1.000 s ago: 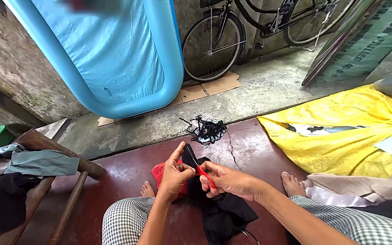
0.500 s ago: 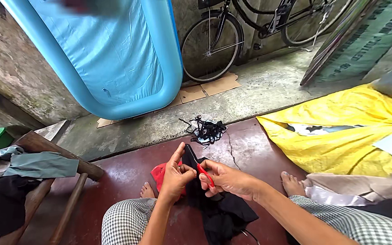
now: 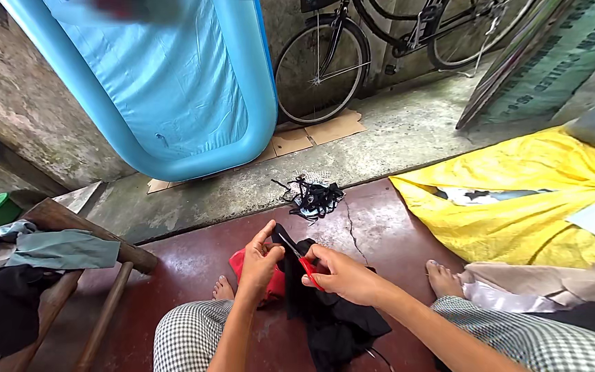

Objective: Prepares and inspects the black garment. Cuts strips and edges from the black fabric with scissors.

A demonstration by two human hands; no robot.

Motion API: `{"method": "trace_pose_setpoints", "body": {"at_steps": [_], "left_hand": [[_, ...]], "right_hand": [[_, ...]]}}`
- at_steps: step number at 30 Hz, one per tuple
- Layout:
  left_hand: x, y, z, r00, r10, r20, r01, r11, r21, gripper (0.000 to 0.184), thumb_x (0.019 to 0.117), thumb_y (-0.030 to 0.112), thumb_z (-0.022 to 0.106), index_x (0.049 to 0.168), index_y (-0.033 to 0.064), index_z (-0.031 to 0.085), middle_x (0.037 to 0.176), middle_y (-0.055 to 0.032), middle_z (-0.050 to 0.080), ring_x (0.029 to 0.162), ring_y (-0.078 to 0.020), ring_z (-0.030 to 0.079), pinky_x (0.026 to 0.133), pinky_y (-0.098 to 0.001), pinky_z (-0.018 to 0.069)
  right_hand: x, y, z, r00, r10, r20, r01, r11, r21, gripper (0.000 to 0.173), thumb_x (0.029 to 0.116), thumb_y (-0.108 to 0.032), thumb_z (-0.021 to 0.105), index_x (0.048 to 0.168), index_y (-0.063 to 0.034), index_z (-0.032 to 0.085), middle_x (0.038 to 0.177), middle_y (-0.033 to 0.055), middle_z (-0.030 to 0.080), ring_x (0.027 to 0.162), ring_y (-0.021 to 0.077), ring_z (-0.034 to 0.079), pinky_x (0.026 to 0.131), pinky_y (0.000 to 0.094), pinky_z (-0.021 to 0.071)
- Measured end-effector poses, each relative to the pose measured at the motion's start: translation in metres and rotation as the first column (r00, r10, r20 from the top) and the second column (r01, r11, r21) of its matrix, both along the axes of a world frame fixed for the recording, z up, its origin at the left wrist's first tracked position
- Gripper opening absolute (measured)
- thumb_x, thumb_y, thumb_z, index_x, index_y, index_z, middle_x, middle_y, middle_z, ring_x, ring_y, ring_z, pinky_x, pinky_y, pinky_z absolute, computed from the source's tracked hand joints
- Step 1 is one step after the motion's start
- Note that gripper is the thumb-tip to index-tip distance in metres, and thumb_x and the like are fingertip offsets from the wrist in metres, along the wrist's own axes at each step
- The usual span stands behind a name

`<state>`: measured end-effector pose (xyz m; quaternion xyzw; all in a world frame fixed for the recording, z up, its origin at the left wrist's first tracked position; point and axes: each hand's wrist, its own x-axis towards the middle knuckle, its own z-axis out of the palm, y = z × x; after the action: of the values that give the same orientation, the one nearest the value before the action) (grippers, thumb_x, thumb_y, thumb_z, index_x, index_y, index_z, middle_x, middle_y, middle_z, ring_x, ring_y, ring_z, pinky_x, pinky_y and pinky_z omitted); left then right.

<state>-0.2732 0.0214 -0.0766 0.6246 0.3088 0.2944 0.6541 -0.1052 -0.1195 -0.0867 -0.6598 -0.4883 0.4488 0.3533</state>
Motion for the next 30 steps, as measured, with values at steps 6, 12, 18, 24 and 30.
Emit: {"method": "trace_pose_setpoints", "body": {"at_steps": [6, 12, 18, 24, 30], "left_hand": [[0.004, 0.000, -0.006, 0.991, 0.123, 0.051, -0.123, 0.992, -0.006, 0.052, 0.0868, -0.006, 0.072, 0.136, 0.0098, 0.066, 0.130, -0.0123, 0.067, 0.086, -0.0250, 0.071, 0.080, -0.0428, 0.0619], [0.007, -0.003, -0.005, 0.984, 0.142, 0.107, -0.137, 0.989, -0.052, 0.057, 0.0829, -0.013, 0.073, 0.135, 0.0097, 0.067, 0.127, -0.0147, 0.067, 0.077, -0.0256, 0.070, 0.076, -0.0435, 0.0627], [0.005, -0.005, 0.001, 0.978, 0.134, 0.161, -0.125, 0.990, -0.064, 0.056, 0.0847, -0.012, 0.070, 0.136, 0.0101, 0.066, 0.129, -0.0142, 0.065, 0.076, -0.0235, 0.068, 0.076, -0.0420, 0.0620], [0.002, -0.008, 0.004, 0.985, 0.101, 0.138, -0.102, 0.995, 0.004, 0.062, 0.0815, -0.014, 0.072, 0.137, 0.0142, 0.067, 0.127, -0.0125, 0.067, 0.069, -0.0209, 0.066, 0.070, -0.0386, 0.0611], [0.003, -0.012, 0.003, 0.985, 0.103, 0.142, -0.107, 0.994, 0.022, 0.063, 0.0810, -0.012, 0.073, 0.137, 0.0168, 0.067, 0.129, -0.0108, 0.067, 0.070, -0.0211, 0.066, 0.069, -0.0382, 0.0610]], "right_hand": [[-0.002, -0.004, 0.006, 0.967, 0.016, 0.255, -0.013, 1.000, -0.016, 0.035, 0.0940, -0.034, 0.073, 0.119, -0.0153, 0.058, 0.088, 0.0038, 0.067, 0.078, 0.0180, 0.067, 0.074, 0.0423, 0.0567], [0.000, -0.004, 0.005, 0.981, 0.046, 0.191, -0.042, 0.999, -0.023, 0.040, 0.0927, -0.038, 0.074, 0.122, -0.0158, 0.057, 0.093, 0.0041, 0.068, 0.081, 0.0170, 0.067, 0.075, 0.0409, 0.0571], [-0.003, -0.004, 0.003, 0.922, 0.069, -0.381, -0.093, 0.995, -0.043, 0.048, 0.0925, -0.038, 0.075, 0.127, -0.0137, 0.053, 0.096, 0.0048, 0.067, 0.085, 0.0160, 0.069, 0.076, 0.0346, 0.0593], [-0.005, -0.002, 0.007, 0.871, 0.024, -0.491, -0.052, 0.998, -0.042, 0.034, 0.0964, -0.025, 0.070, 0.124, -0.0117, 0.055, 0.094, 0.0059, 0.068, 0.082, 0.0173, 0.070, 0.075, 0.0362, 0.0609], [-0.009, 0.000, 0.006, 0.818, 0.030, -0.575, -0.048, 0.999, -0.015, 0.035, 0.0959, -0.029, 0.071, 0.122, -0.0121, 0.054, 0.089, 0.0062, 0.066, 0.079, 0.0180, 0.070, 0.077, 0.0382, 0.0614]]}}
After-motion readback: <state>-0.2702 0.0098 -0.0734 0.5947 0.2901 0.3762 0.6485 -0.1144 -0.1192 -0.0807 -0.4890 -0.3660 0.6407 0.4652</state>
